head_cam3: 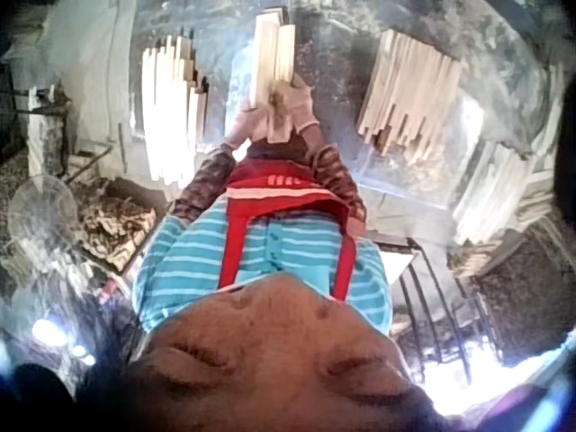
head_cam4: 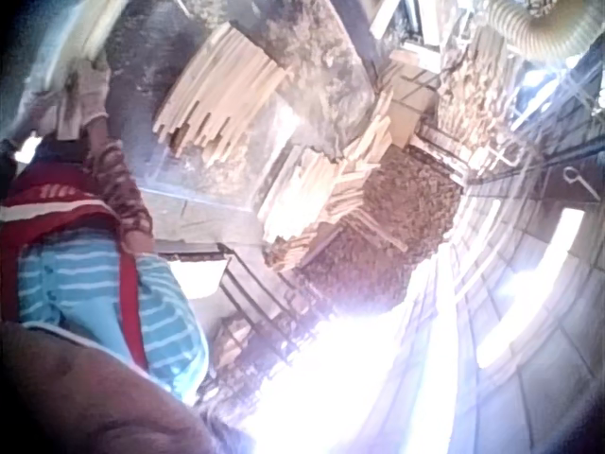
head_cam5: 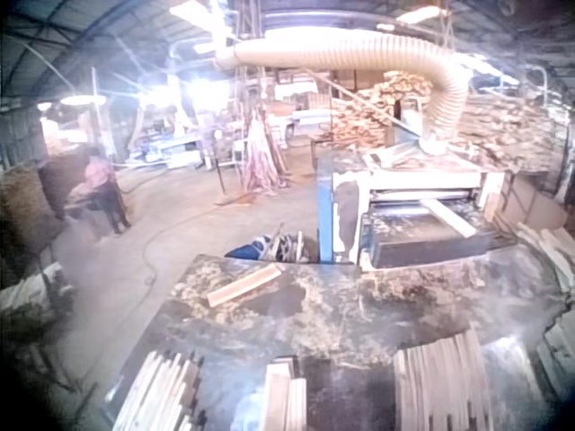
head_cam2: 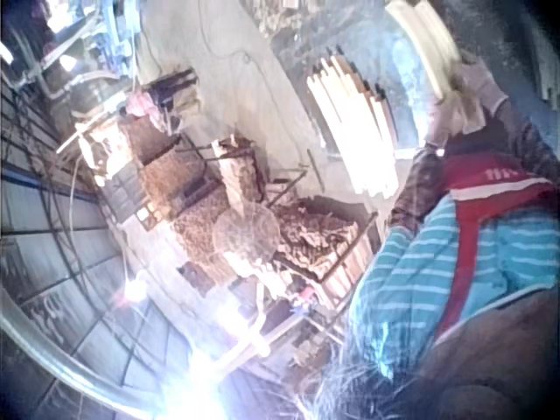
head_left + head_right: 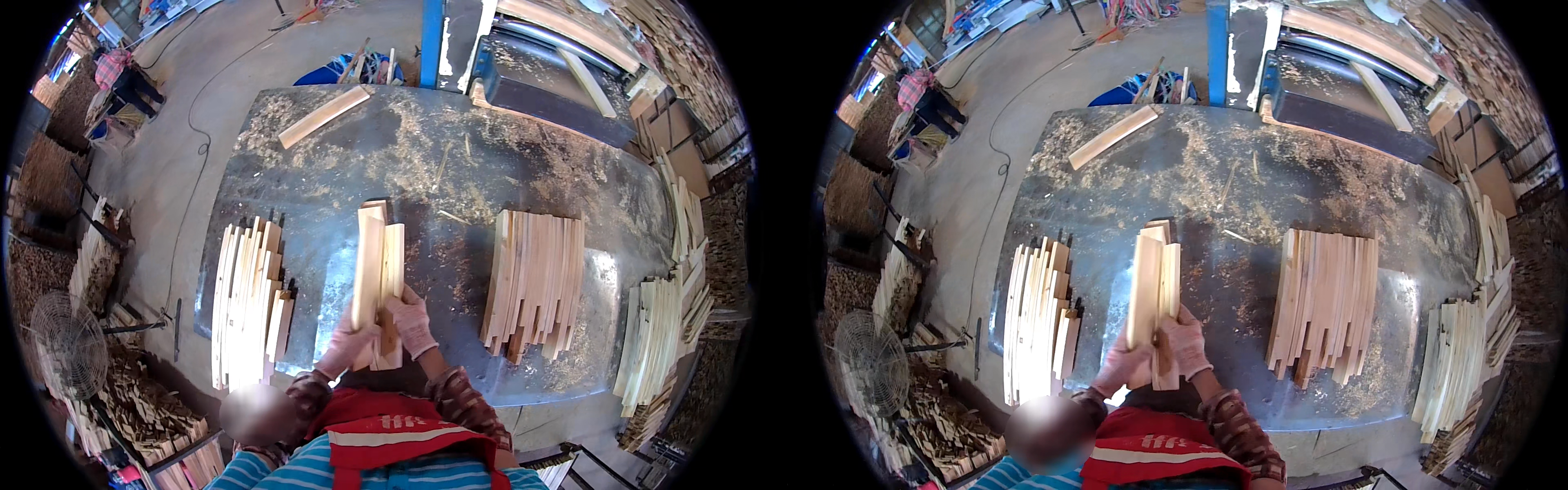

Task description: The person picks up thin wooden planks from a workbench and stacks them into neat piles. They repeatedly gather planks, align them, and place them onto a growing stack on the bench and later onto a metal rack.

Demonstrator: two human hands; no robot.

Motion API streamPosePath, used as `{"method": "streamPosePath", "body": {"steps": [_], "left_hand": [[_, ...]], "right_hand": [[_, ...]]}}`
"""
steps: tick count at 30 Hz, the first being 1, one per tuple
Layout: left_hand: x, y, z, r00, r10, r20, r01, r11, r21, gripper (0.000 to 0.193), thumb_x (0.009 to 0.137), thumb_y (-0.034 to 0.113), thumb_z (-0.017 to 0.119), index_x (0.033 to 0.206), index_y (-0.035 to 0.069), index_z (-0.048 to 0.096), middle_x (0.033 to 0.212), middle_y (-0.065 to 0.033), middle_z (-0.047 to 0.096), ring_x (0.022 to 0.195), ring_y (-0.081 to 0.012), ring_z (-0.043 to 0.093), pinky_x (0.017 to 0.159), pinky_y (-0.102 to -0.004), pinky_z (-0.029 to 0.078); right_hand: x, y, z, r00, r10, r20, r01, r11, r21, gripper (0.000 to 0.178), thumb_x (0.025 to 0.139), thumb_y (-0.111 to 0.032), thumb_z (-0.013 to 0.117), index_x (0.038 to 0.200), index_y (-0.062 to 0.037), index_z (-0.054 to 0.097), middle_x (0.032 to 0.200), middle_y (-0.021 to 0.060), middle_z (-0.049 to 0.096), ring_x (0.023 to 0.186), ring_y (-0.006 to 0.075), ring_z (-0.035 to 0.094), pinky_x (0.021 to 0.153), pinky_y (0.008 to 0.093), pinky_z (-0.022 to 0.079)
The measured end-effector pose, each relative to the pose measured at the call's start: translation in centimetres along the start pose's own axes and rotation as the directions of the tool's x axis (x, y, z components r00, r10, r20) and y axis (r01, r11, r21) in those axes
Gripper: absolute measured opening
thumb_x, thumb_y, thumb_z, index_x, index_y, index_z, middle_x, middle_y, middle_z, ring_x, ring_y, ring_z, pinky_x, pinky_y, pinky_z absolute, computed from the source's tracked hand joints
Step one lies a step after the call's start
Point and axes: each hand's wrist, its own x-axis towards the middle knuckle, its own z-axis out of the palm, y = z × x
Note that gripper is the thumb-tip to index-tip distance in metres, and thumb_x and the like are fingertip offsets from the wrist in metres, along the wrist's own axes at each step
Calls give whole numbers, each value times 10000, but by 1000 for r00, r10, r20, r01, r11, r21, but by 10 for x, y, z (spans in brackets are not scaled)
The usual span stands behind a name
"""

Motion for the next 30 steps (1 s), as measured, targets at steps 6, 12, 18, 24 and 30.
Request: {"method": "streamPosePath", "body": {"steps": [6,12,18,24,30], "left_hand": [[-8,-51,-102,910,250,-330,-8,808,590,595,858,84,718,1412,51,505,1409,-148,515,1249,-258,519,1022,-395,457],[-42,-87,-207,867,421,-265,336,-100,937,878,768,170,663,1548,119,265,1610,-195,235,1496,-406,187,1216,-542,136],[-26,-66,-184,802,367,-471,439,172,882,994,703,133,746,1550,112,226,1617,-235,184,1498,-446,143,1222,-545,122],[12,-15,-108,866,439,-238,166,195,967,968,739,195,774,1556,101,263,1586,-252,250,1476,-460,198,1211,-542,168],[45,-11,-40,930,352,-104,-256,825,505,760,954,224,673,1559,43,249,1542,-216,382,1431,-334,373,1152,-413,326]], "right_hand": [[-13,-53,-19,989,54,141,-96,946,309,357,919,-80,596,1263,13,606,1123,80,687,995,199,674,906,335,556],[-21,-72,-23,983,-28,179,-50,908,416,436,883,-132,641,1287,14,567,1106,82,683,1023,197,668,933,362,549],[-28,-83,-20,980,-52,194,-46,881,472,490,866,-152,630,1311,34,547,1135,117,660,1030,236,657,936,385,538],[-27,-77,-23,985,-64,159,-27,858,513,480,879,-155,598,1318,27,536,1139,120,657,1045,234,654,952,385,529],[-32,-91,-9,989,-39,141,-37,868,496,331,896,-138,614,1188,16,620,1088,94,682,1008,194,662,928,325,526]]}}
